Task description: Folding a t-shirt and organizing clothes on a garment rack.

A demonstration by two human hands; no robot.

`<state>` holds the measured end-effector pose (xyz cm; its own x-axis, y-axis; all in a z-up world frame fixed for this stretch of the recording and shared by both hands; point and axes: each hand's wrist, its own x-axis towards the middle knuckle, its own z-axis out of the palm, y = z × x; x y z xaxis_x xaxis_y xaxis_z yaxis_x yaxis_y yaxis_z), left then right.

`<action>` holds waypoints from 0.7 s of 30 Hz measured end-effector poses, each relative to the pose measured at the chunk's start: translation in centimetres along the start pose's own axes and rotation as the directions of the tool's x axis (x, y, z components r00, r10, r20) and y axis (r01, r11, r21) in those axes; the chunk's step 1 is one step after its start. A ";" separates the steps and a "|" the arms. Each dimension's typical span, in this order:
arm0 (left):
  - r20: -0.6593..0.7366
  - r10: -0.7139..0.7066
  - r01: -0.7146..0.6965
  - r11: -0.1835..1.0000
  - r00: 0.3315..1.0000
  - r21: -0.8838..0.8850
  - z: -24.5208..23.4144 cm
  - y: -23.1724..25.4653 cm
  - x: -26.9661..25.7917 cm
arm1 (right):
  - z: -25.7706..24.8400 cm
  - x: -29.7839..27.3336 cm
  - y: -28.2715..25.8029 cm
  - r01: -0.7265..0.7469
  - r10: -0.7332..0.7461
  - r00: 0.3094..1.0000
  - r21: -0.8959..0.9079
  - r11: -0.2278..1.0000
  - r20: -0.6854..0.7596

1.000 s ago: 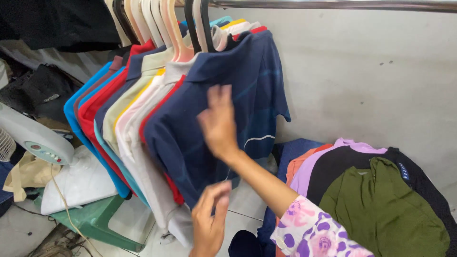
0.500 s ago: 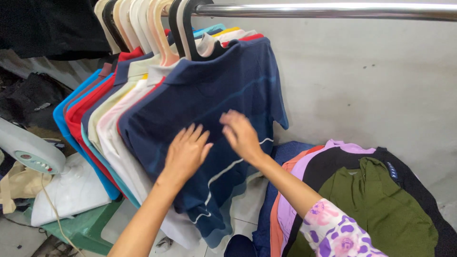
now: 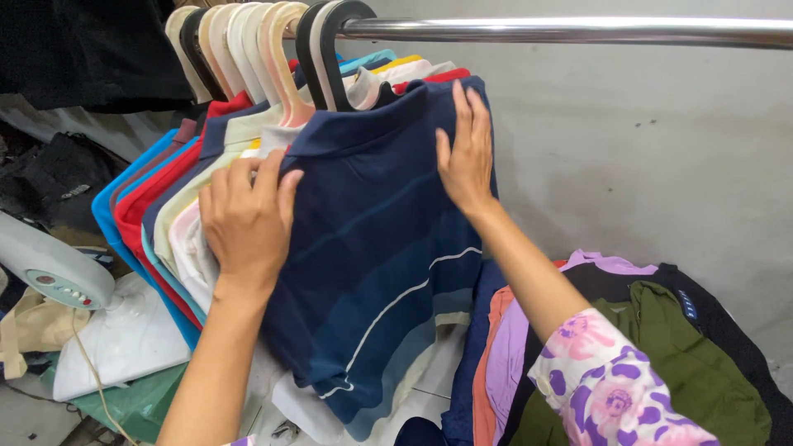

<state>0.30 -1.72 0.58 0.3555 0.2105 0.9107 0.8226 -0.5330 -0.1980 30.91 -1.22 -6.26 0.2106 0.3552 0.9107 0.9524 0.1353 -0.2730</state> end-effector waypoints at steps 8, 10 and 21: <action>-0.039 -0.078 0.067 0.973 0.996 -0.219 -0.5 0.2 0.8 | -2.1 8.4 -1.1 0.092 -0.124 0.988 0.287 0.953 0.096; -0.027 -0.100 0.088 0.957 0.995 -0.275 -0.8 0.3 0.3 | -3.0 8.9 -1.6 0.079 -0.133 0.984 0.380 0.921 0.119; 0.016 -0.204 0.204 0.962 0.979 -0.183 -3.7 -2.3 -2.8 | -1.1 6.4 2.4 0.106 -0.104 0.993 -0.027 0.994 0.055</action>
<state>-4.28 -4.12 -0.11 0.1870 0.3281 0.9259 0.7826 -0.6194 0.0614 34.78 0.34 -0.79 0.0977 0.3896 0.9158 0.9750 0.1471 -0.1665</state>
